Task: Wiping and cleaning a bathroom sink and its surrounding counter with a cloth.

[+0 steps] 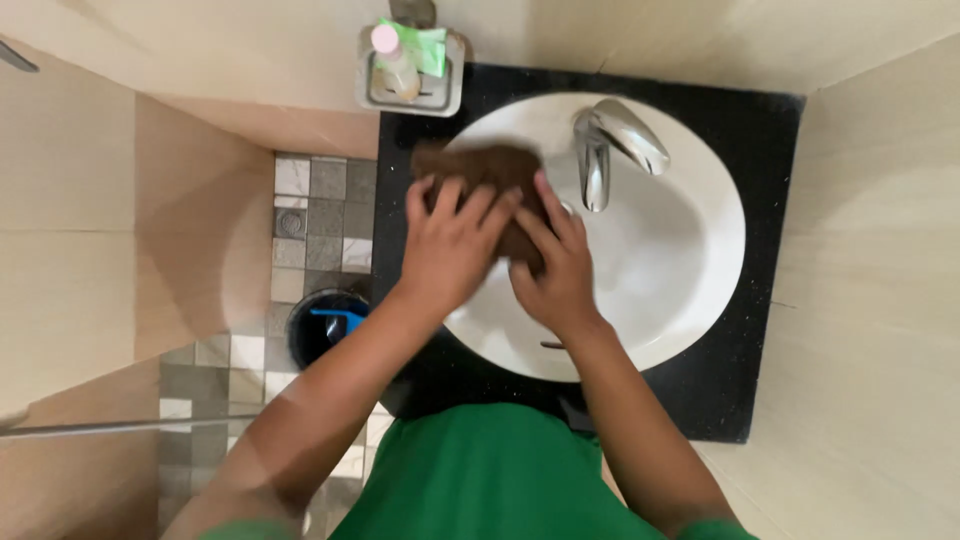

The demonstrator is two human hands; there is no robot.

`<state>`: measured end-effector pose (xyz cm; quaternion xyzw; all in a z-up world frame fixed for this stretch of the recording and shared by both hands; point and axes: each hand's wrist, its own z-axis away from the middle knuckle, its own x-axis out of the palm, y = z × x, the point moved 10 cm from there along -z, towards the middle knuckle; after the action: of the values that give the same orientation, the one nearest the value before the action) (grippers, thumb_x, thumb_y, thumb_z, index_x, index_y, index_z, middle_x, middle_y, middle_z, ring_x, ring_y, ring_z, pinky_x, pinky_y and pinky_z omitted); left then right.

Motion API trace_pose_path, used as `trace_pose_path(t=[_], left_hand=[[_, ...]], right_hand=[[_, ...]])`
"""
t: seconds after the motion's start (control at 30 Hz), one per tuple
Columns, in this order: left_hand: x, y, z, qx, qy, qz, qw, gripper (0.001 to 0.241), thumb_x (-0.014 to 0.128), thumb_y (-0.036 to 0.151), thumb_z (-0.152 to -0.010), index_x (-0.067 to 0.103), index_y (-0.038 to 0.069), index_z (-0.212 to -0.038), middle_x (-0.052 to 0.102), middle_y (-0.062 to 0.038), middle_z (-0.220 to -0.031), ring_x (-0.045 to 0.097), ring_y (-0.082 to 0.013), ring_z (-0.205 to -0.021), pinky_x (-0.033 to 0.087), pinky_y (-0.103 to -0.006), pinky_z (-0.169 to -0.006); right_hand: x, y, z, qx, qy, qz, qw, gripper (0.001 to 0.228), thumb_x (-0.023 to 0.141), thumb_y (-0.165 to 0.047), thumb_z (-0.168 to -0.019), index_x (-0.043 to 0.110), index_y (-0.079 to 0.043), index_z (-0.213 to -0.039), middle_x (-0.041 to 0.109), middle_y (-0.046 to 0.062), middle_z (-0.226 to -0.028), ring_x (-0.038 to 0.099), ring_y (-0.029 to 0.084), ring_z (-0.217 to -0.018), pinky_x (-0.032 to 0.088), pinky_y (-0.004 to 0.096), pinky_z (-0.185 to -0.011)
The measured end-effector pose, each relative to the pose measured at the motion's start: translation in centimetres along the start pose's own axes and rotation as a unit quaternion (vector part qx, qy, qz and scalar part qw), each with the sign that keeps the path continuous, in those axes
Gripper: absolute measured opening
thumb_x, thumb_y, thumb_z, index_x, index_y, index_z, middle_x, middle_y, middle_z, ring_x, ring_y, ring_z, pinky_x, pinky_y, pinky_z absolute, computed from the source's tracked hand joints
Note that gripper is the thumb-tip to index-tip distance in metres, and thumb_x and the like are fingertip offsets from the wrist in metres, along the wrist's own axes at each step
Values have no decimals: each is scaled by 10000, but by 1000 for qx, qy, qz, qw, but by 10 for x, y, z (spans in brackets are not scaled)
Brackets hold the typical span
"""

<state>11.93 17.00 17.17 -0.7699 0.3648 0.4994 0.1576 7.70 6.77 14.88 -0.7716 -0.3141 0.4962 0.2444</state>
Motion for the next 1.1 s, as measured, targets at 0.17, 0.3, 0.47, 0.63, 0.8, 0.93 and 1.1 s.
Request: trace_pose_path(t=[0.17,0.3,0.47,0.63,0.8,0.93,1.1], left_hand=[[83,-30,22,-40,-185,-21,982,586,817,353,-774,661,173,-1309,563,-80,-1433,391,-354,-1442,275,-631,-1187],[108,-12,91,-26,-423,26,905,673,817,467,-751,622,155,-1316,564,-45,-1350,378,-289,-1403,322,-561,-1114],[92,75,115,17,-507,182,842,752,762,575,-763,594,70,-1294,654,-165,-1124,568,-354,-1116,397,-510,-944],[114,116,50,58,-418,213,881,753,884,383,-677,587,72,-1295,663,-176,-1011,606,-378,-1003,388,-502,-912],[136,117,-13,63,-282,112,951,373,711,166,-891,705,174,-1264,649,-118,-1139,552,-322,-1126,349,-494,-1002],[144,105,-13,25,-389,153,908,294,606,168,-927,750,144,-1182,686,-153,-1168,559,-354,-1188,361,-476,-1030],[133,70,6,-31,-624,25,780,752,568,376,-852,438,114,-1545,347,-190,-1635,167,-438,-1536,-69,-653,-1195]], right_hand=[[95,46,30,68,-100,36,992,661,647,28,-771,539,43,-1424,490,310,-1485,536,554,-1249,453,601,-1085],[133,104,124,201,-219,-129,946,719,650,-170,-739,577,-222,-1452,737,127,-1179,701,379,-1062,530,518,-915],[33,76,121,288,-378,-184,861,422,688,-135,-668,818,-152,-1070,828,114,-956,775,313,-949,574,462,-840],[-47,78,85,381,-341,-61,857,422,692,-124,-683,845,-153,-1075,838,127,-942,783,337,-948,588,439,-820],[-52,134,86,303,-359,214,856,648,664,-270,-802,609,-231,-1446,498,69,-1568,519,433,-1227,501,471,-1008],[-44,126,79,325,-394,200,837,638,711,-327,-804,625,-280,-1434,446,79,-1591,463,445,-1288,485,491,-1023],[-5,135,122,376,-513,178,751,755,685,-562,-860,417,-452,-1558,211,133,-1708,206,508,-1522,306,718,-1102]])
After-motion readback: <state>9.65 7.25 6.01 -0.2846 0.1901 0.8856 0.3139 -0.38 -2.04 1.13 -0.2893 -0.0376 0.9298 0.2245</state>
